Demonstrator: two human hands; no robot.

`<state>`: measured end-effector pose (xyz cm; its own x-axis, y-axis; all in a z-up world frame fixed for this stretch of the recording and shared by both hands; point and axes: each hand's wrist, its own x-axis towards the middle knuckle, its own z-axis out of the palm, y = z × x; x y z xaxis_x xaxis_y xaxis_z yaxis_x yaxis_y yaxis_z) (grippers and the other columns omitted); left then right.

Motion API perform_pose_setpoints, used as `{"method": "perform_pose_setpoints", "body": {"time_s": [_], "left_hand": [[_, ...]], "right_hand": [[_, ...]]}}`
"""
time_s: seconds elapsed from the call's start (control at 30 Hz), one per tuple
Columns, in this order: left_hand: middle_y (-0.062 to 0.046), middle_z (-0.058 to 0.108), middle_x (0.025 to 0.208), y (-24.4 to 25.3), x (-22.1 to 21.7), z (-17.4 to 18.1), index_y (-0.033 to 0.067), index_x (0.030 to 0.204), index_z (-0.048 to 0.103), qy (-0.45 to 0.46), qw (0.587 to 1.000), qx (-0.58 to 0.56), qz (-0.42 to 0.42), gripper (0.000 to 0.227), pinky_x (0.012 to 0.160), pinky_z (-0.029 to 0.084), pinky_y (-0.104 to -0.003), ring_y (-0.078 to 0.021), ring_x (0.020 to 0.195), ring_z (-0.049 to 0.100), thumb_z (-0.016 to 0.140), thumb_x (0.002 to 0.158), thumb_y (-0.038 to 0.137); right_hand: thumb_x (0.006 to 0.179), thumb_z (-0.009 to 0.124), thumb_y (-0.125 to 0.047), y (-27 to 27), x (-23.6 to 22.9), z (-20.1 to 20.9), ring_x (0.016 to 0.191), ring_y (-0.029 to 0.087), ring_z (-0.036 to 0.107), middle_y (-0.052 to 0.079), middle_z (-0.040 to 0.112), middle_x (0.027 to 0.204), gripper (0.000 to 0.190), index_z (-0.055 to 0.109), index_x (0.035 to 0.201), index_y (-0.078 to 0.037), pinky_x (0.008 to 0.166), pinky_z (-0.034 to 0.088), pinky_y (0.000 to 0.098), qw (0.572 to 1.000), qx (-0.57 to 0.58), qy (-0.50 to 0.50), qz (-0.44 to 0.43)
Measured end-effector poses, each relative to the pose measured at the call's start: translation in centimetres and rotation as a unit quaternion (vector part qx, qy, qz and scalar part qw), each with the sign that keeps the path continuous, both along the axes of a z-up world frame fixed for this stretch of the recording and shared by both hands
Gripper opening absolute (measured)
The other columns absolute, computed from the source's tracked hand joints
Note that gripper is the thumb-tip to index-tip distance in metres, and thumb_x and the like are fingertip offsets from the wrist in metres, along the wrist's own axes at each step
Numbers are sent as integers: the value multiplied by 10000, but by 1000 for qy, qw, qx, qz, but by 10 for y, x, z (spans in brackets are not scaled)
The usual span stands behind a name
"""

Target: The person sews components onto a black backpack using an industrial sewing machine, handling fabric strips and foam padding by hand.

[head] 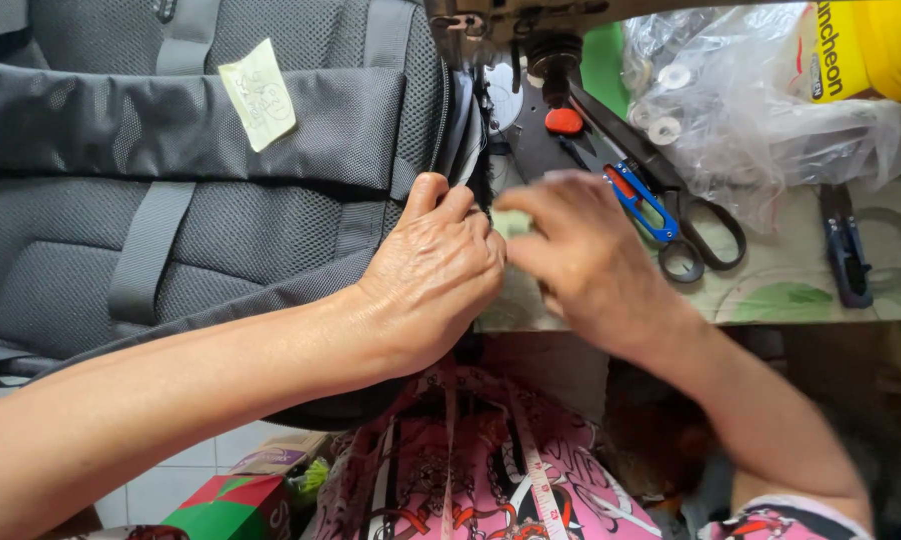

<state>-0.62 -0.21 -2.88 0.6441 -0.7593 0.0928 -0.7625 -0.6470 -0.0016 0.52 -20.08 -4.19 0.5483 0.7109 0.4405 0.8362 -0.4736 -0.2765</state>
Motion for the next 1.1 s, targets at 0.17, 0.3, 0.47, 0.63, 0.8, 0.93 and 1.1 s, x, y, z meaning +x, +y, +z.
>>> {"method": "perform_pose_setpoints", "body": {"time_s": [0.17,0.3,0.47,0.63,0.8,0.93,1.1], "left_hand": [[-41,587,649,-2,-1,-7,134,685,638,-15,1000,26,3,141,859,378,-496,-320,839,539,627,818,183],[-18,611,655,-5,2,-7,162,683,688,-6,998,54,9,182,854,370,-505,-319,847,528,631,850,210],[-10,653,684,-9,0,-9,171,732,736,-5,998,62,21,146,862,376,-501,-305,844,546,640,836,205],[-3,661,670,-9,0,-10,190,718,752,-11,999,43,28,127,888,394,-510,-299,824,559,660,802,216],[-24,691,718,-9,0,-1,217,742,774,27,997,62,24,127,918,380,-529,-302,844,550,668,809,242],[-26,686,779,-4,21,32,223,769,702,145,987,53,-32,155,712,350,-542,-303,714,614,589,876,222],[29,627,574,22,77,44,296,537,655,-3,990,-5,-138,423,819,376,-456,-257,712,559,595,945,391]], "right_hand": [[844,640,156,6,46,-9,1108,297,548,97,625,1191,387,642,1192,-14,920,404,426,998,-63,-26,-14],[1032,554,50,7,59,-16,1155,307,505,84,623,1232,228,660,1229,3,926,417,463,999,-26,0,45],[1115,453,-69,5,70,-13,1288,303,557,71,641,1289,259,664,1250,0,1006,437,444,994,-30,-26,97],[1103,435,-36,10,71,-10,1215,283,585,100,650,1241,270,666,1232,21,983,453,405,992,-33,-36,119],[1106,409,-66,12,67,-8,1241,295,586,109,642,1234,263,644,1186,20,998,460,414,994,-41,-27,98],[1084,417,-43,5,68,-23,1249,262,568,89,645,1231,264,668,1159,-11,995,427,394,995,-41,-3,90],[1019,499,-51,6,72,-26,1275,331,563,146,628,1346,205,661,1134,-1,1077,410,441,993,4,65,100]]}}
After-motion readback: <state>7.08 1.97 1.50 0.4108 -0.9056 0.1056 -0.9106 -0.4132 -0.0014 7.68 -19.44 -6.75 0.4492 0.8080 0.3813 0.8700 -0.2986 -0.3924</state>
